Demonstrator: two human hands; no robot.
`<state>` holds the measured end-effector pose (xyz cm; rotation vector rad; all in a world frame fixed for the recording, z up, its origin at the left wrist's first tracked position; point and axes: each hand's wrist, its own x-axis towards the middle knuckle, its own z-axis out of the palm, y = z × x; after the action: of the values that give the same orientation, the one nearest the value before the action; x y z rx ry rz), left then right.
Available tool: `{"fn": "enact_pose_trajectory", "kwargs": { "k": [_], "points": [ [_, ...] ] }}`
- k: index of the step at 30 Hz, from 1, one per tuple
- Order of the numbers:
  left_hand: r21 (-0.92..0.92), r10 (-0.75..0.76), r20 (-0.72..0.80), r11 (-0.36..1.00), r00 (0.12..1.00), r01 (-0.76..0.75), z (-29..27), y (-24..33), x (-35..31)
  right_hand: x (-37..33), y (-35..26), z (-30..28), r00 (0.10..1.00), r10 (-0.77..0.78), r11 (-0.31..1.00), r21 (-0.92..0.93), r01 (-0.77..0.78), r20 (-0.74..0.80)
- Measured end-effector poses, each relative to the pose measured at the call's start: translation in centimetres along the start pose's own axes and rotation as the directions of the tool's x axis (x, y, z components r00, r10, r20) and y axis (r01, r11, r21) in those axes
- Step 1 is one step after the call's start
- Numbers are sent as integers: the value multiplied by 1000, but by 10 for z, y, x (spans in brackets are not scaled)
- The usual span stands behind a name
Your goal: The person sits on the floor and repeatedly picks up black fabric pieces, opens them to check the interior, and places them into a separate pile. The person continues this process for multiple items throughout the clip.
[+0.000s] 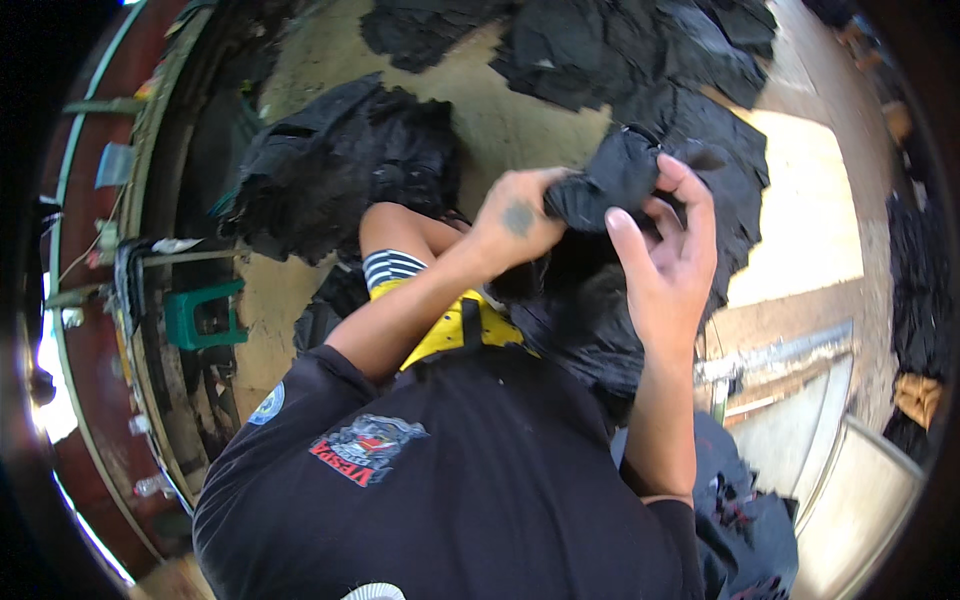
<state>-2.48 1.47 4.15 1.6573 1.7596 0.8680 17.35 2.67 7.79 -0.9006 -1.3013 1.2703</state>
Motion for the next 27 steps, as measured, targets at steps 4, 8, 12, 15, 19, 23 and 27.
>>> {"fn": "enact_pose_trajectory", "kwargs": {
  "k": [4, 8, 12, 15, 19, 23, 27],
  "points": [
    [219, 259, -423, 959, 868, -179, -136, -42, 43, -2, -2, -16, 997, -10, 994, -108, 19, 82],
    [589, 413, -664, 802, 624, 96, -328, -5, 34, -3, 19, -65, 987, 120, 959, -245, -144, -112],
    [731, 617, -680, 536, 395, 422, -445, 31, -7, -16, 41, -103, 959, 187, 938, -251, -239, -214],
    [939, 774, -310, 341, 553, 48, -476, -1, -35, -21, 53, -112, 941, 240, 916, -265, -302, -240],
    [932, 321, -287, 312, 903, 185, -426, -100, -47, -23, 60, -120, 946, 244, 841, -440, -315, -211],
    [871, -296, -184, 392, 937, 295, -321, -210, -74, -30, 62, -146, 957, 147, 834, -489, -256, -250],
    [888, -109, -288, 342, 951, 308, -306, -251, -89, -44, 61, -180, 885, 315, 608, -643, -465, -343]
  ]
}}
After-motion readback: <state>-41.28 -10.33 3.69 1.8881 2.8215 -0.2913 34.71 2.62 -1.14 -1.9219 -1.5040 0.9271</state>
